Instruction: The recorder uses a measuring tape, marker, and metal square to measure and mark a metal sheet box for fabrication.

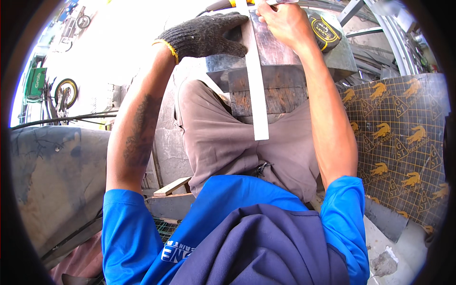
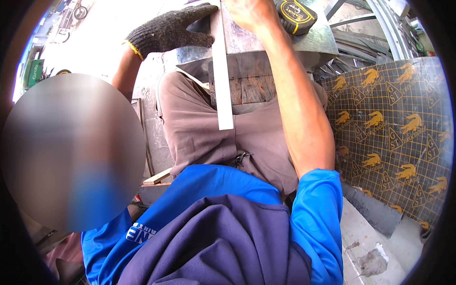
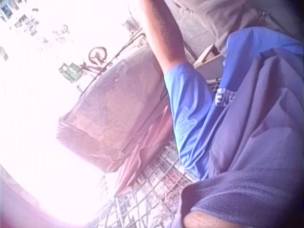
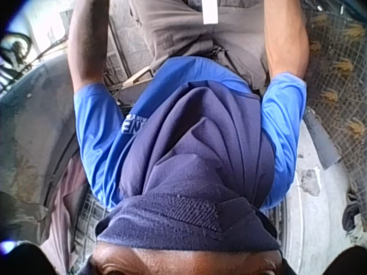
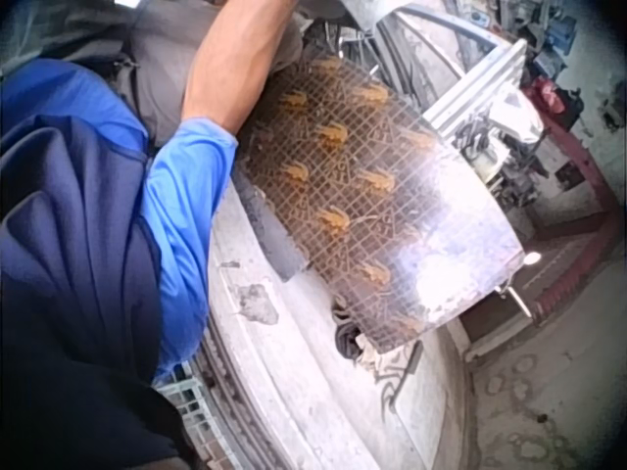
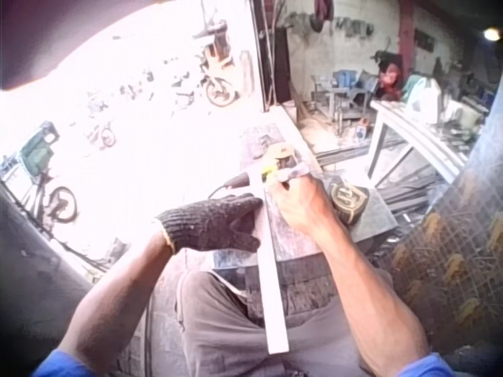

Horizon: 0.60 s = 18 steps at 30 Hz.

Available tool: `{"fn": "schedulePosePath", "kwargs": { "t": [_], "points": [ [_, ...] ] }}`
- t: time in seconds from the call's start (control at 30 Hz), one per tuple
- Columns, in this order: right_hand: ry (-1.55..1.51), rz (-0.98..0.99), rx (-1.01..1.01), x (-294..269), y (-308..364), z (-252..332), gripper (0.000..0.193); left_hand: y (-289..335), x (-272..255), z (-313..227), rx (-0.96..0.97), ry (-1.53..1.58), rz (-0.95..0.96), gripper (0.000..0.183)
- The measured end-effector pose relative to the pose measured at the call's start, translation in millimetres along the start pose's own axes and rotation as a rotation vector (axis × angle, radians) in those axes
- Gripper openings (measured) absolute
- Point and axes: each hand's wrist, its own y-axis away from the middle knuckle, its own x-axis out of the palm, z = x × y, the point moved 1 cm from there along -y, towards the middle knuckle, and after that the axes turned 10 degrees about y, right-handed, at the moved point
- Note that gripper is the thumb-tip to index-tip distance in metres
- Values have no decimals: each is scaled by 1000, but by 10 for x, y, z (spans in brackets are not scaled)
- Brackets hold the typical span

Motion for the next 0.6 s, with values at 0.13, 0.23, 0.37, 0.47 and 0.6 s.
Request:
{"fn": "schedulePosePath", "kwargs": {
  "t": [0.13, 0.23, 0.37, 0.47, 0.6],
  "points": [
    [-42, 70, 19, -122, 87, 60, 38, -3, 7, -1, -6, 28, -12, 44],
    [-22, 99, 32, -177, 170, 91, 38, -2, 10, 32, 5, 35, 7, 43],
    [-31, 67, -21, -241, 298, 97, 38, -26, 14, 63, 65, 41, -4, 42],
    [-70, 65, -70, -292, 369, 85, 37, -19, 28, 65, 90, 49, -22, 42],
    [-182, 201, 13, -250, 471, -42, 35, -16, 21, 20, 73, 5, -35, 45]
  ]
}}
